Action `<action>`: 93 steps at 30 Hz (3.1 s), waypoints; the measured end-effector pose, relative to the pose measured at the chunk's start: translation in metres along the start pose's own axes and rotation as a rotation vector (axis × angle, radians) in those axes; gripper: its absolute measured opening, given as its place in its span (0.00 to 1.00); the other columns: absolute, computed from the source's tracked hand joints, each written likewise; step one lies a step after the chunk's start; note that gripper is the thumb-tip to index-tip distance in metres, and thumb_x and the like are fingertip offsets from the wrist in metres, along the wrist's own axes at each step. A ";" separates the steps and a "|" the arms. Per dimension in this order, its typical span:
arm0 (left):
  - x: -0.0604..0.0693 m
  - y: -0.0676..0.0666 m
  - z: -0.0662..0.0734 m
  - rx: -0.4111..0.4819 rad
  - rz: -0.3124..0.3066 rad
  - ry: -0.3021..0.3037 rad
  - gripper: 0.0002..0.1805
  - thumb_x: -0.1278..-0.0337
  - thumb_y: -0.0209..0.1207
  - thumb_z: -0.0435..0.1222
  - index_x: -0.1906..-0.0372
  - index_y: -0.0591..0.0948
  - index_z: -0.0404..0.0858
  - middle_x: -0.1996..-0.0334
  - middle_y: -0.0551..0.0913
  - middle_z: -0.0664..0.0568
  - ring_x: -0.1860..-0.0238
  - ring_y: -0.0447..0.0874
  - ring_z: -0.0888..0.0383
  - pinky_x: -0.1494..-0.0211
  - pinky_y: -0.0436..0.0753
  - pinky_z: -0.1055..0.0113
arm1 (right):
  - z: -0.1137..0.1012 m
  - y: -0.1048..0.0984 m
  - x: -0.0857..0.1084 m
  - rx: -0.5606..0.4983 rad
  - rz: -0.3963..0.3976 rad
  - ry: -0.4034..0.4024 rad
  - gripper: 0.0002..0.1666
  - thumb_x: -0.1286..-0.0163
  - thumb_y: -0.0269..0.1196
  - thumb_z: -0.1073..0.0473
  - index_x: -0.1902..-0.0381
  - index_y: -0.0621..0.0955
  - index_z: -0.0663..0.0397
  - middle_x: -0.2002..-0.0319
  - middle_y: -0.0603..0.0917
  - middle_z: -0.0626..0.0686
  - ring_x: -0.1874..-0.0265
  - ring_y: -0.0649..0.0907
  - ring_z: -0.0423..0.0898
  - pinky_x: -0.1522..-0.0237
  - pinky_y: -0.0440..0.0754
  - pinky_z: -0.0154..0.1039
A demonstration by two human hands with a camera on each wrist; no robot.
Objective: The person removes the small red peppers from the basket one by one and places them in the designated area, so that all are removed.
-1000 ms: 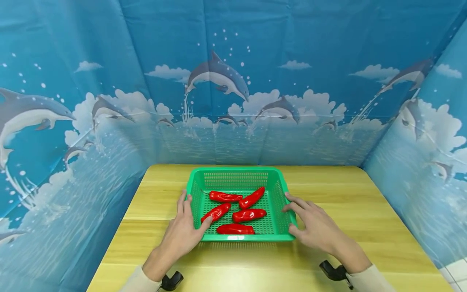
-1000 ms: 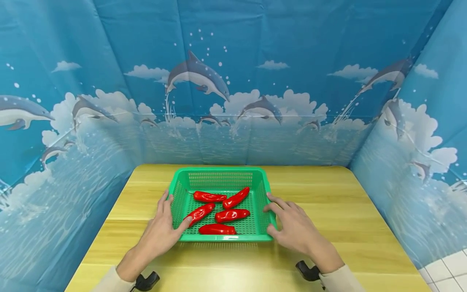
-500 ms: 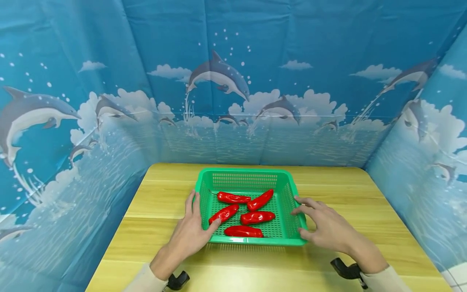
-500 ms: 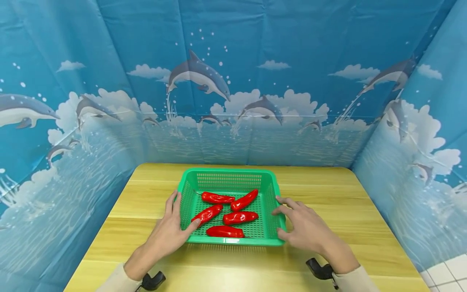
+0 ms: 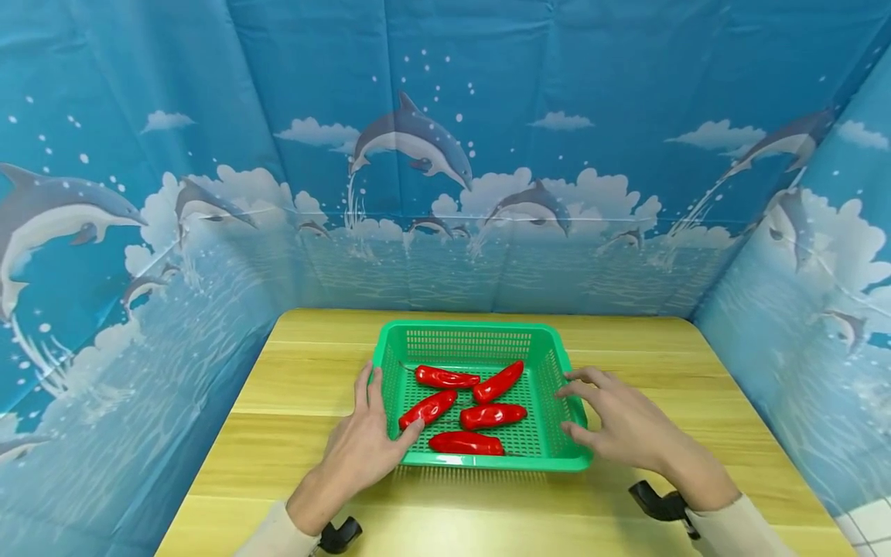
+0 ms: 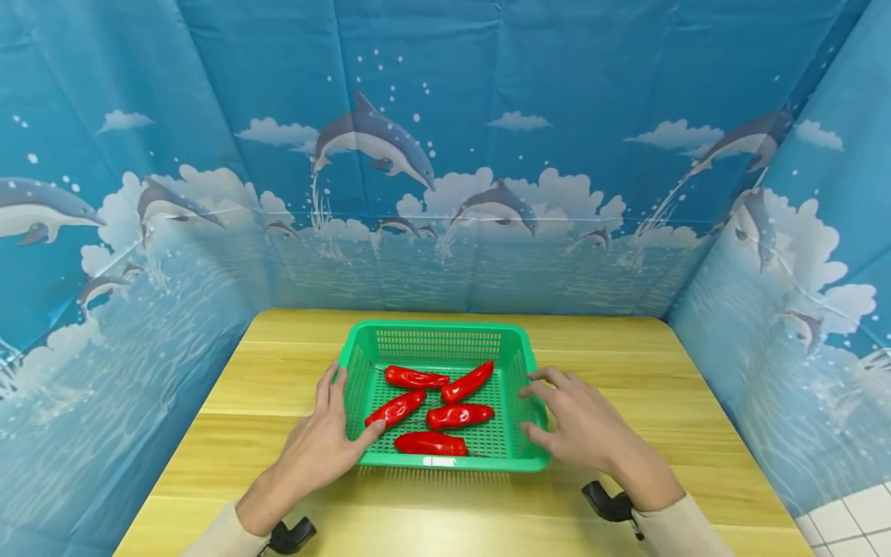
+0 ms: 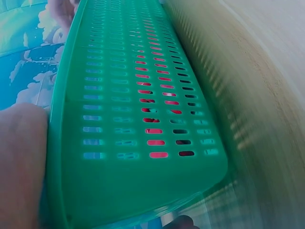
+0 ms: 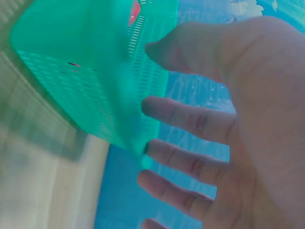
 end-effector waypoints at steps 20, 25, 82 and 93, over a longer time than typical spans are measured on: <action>-0.004 -0.005 0.004 -0.031 0.015 0.007 0.63 0.22 0.68 0.65 0.03 0.51 0.34 0.01 0.43 0.43 0.72 0.83 0.52 0.85 0.68 0.67 | -0.031 -0.002 -0.081 0.030 -0.049 -0.107 0.30 0.18 0.77 0.48 0.24 0.86 0.43 0.28 0.86 0.55 0.33 0.89 0.60 0.35 0.91 0.66; -0.006 -0.006 0.001 -0.019 0.032 0.001 0.62 0.23 0.69 0.64 0.04 0.53 0.34 0.01 0.42 0.45 0.45 0.94 0.38 0.84 0.74 0.63 | -0.034 0.005 -0.097 0.007 -0.098 -0.089 0.32 0.16 0.74 0.47 0.19 0.83 0.40 0.23 0.84 0.57 0.28 0.86 0.63 0.33 0.90 0.67; -0.014 0.005 -0.007 0.046 -0.015 -0.013 0.63 0.19 0.66 0.63 0.01 0.44 0.38 0.00 0.36 0.49 0.82 0.76 0.59 0.74 0.78 0.64 | -0.074 0.120 -0.198 -0.262 -0.515 -0.227 0.39 0.13 0.72 0.54 0.10 0.75 0.41 0.15 0.76 0.57 0.26 0.87 0.61 0.21 0.85 0.64; -0.014 0.004 -0.006 0.050 -0.008 -0.015 0.63 0.19 0.66 0.62 0.01 0.44 0.38 0.00 0.37 0.48 0.82 0.76 0.60 0.76 0.77 0.64 | -0.074 0.130 -0.201 -0.267 -0.535 -0.219 0.38 0.14 0.73 0.56 0.11 0.77 0.40 0.17 0.80 0.57 0.25 0.87 0.62 0.20 0.84 0.64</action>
Point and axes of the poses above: each hand's wrist, its own x-axis away from the middle knuckle, its own y-axis out of the palm, z = x × y, the point moved 10 cm from there along -x, towards the middle knuckle
